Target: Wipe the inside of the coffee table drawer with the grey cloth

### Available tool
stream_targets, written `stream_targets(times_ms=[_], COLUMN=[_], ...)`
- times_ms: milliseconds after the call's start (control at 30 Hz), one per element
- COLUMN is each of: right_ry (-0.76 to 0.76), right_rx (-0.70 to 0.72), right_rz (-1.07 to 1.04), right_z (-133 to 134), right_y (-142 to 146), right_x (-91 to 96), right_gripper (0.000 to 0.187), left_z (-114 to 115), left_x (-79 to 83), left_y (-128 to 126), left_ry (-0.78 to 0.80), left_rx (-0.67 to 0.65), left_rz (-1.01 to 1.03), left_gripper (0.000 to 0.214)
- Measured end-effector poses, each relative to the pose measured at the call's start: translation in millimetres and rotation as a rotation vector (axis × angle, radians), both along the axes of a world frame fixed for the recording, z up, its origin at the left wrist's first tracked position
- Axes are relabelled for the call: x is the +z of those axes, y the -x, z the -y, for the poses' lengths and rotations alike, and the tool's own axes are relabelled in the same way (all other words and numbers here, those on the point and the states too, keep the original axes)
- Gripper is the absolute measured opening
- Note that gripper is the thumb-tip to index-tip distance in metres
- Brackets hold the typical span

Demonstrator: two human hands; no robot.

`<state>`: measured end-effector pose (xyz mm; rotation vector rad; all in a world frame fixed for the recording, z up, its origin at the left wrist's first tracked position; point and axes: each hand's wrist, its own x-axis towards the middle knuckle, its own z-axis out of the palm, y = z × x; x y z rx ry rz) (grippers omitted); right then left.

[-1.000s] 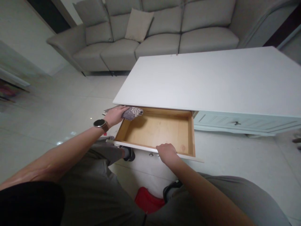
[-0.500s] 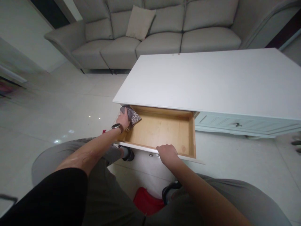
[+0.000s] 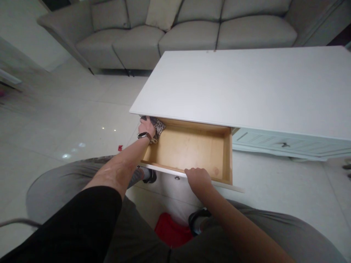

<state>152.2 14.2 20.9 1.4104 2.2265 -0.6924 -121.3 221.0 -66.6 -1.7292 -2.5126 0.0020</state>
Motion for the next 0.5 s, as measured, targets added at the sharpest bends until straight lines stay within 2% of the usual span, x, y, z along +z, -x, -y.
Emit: stream_targets(times_ms=[333, 500], right_ry=[0.026, 0.018], right_rx=[0.066, 0.072], right_rz=[0.014, 0.009], right_z=[-1.2, -1.1], right_y=[-3.4, -4.0], right_x=[3.0, 5.3], right_gripper=[0.039, 0.039], left_z=[19.2, 34.0], left_x=[3.5, 4.7], left_y=[6.7, 11.5], left_ry=[0.06, 0.084], left_rx=[-0.093, -0.098], left_rz=[-0.027, 0.0], left_gripper=[0.078, 0.094])
